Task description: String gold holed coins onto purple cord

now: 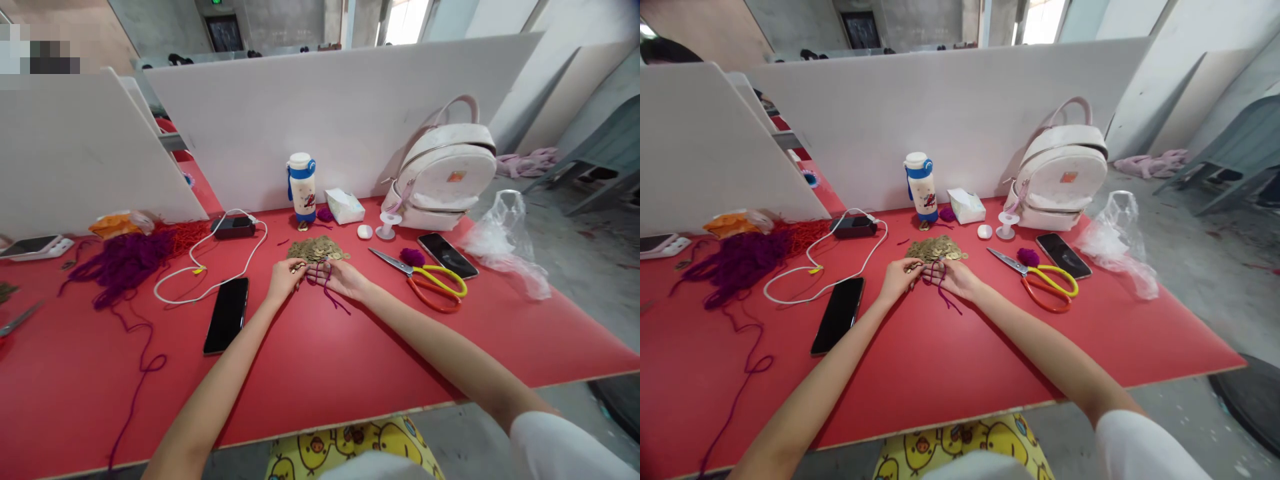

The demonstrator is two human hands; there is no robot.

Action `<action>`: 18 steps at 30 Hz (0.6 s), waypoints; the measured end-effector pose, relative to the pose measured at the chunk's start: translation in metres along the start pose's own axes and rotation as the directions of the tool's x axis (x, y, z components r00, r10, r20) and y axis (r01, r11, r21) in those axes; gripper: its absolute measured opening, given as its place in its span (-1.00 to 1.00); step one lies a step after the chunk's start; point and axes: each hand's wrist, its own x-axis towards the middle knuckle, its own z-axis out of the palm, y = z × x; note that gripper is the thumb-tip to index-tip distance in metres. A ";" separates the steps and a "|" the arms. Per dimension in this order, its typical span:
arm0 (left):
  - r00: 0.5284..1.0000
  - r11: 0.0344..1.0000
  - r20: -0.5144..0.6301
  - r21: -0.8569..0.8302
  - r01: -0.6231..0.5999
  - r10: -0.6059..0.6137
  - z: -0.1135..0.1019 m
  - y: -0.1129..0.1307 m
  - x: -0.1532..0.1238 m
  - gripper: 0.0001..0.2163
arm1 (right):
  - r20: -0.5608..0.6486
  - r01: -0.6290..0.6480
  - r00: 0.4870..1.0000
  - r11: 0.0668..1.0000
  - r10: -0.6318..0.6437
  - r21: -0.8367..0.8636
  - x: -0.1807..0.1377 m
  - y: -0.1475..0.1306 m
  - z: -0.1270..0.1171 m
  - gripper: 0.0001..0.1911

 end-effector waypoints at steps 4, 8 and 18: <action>1.000 0.999 -0.003 -0.051 -0.012 0.012 -0.001 0.002 -0.010 -0.74 | 0.011 0.123 0.992 0.987 -0.123 -0.101 -0.017 0.006 0.008 -0.91; 0.999 0.996 0.047 -0.082 -0.023 0.027 0.002 0.006 -0.036 -0.76 | -0.045 0.224 0.969 0.938 -0.244 -0.263 -0.045 0.015 0.007 -0.80; 0.951 0.991 0.288 0.027 -0.128 0.115 0.006 0.025 -0.092 -0.85 | -0.041 0.265 0.905 0.636 -0.423 -0.725 -0.135 -0.019 0.005 -0.65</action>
